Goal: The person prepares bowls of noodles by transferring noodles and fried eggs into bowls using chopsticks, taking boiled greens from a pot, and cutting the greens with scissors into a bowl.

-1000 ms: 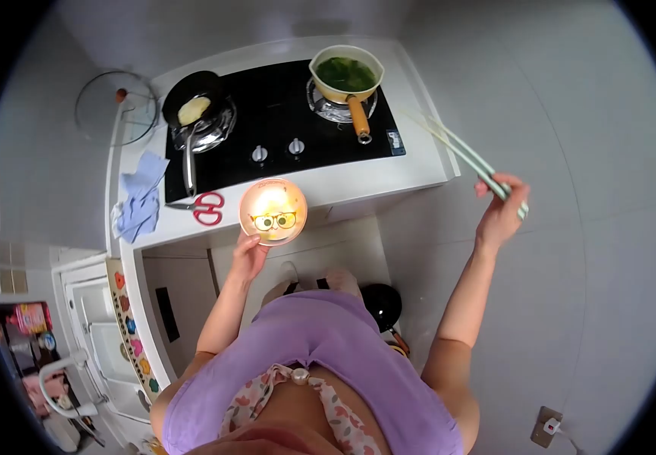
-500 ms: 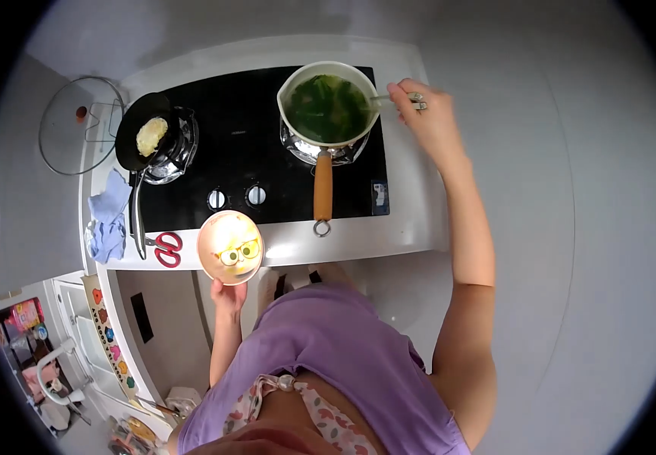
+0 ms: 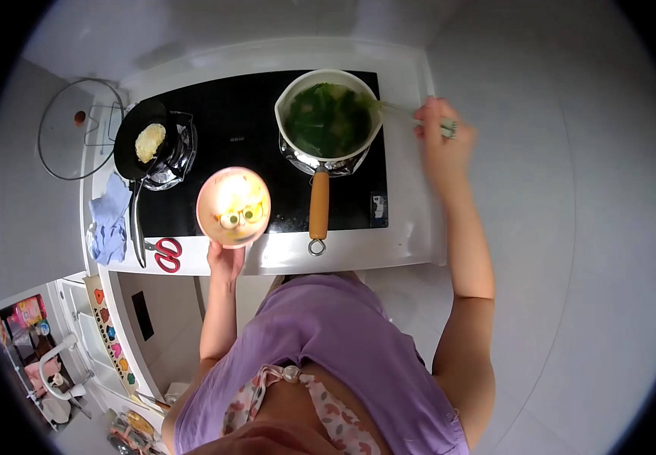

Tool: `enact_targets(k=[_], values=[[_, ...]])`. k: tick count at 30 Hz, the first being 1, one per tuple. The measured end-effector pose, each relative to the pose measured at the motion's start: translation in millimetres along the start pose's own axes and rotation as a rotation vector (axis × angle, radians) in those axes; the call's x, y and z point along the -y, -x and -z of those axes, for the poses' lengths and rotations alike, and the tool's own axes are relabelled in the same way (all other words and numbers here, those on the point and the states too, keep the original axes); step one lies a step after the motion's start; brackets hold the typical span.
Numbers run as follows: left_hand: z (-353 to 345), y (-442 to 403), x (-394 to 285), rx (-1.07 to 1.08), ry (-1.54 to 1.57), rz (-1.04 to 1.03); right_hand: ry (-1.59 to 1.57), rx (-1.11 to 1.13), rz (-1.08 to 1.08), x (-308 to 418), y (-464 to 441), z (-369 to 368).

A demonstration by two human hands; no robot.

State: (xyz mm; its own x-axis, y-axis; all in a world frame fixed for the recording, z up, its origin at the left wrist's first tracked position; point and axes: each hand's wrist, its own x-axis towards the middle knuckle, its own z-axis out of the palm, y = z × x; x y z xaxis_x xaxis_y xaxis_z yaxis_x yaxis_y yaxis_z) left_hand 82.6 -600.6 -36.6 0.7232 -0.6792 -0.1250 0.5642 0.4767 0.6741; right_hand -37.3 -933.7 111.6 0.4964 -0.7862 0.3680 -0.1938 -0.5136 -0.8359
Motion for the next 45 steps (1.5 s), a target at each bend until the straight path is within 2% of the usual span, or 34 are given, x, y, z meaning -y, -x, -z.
enact_targets(k=[1, 5, 11, 17, 20, 26, 29, 30, 33, 36, 40, 43, 45], values=[[-7, -12, -3, -0.033, 0.097, 0.003, -0.052, -0.033, -0.013, 1, -2, 5], [-27, -45, -9, 0.052, 0.074, 0.014, -0.319, -0.157, -0.108, -3, -7, 12], [-62, -62, -16, 0.088, -0.006, 0.027, -0.277, -0.19, -0.247, -15, 3, 8], [-77, -74, -5, 0.118, -0.189, -0.026, -0.396, -0.281, -0.107, 35, 15, 22], [-82, -76, -1, 0.14, -0.148, -0.006, -0.492, -0.127, 0.011, 63, 32, 25], [-85, -70, 7, 0.155, -0.166, -0.084, -0.288, 0.234, -0.051, 72, 69, -9], [-76, -67, 8, 0.128, -0.121, -0.1, -0.234, 0.397, 0.02, 71, 70, 4], [-71, -65, 8, 0.113, -0.123, -0.108, -0.368, 0.321, 0.022, 70, 69, 8], [-52, -60, 7, 0.064, -0.081, -0.105, -0.379, 0.185, 0.098, 72, 42, 30], [-31, -53, 1, 0.005, -0.028, -0.064, -0.152, 0.122, -0.001, 53, 12, 27], [-11, -41, -9, 0.006, -0.083, -0.129, -0.16, 0.315, -0.124, 13, -11, 19], [0, -30, -13, 0.008, -0.056, -0.145, -0.191, 0.348, -0.215, 6, -20, 6], [5, -24, -13, -0.007, -0.022, -0.134, -0.188, 0.348, -0.182, -2, -27, -3]])
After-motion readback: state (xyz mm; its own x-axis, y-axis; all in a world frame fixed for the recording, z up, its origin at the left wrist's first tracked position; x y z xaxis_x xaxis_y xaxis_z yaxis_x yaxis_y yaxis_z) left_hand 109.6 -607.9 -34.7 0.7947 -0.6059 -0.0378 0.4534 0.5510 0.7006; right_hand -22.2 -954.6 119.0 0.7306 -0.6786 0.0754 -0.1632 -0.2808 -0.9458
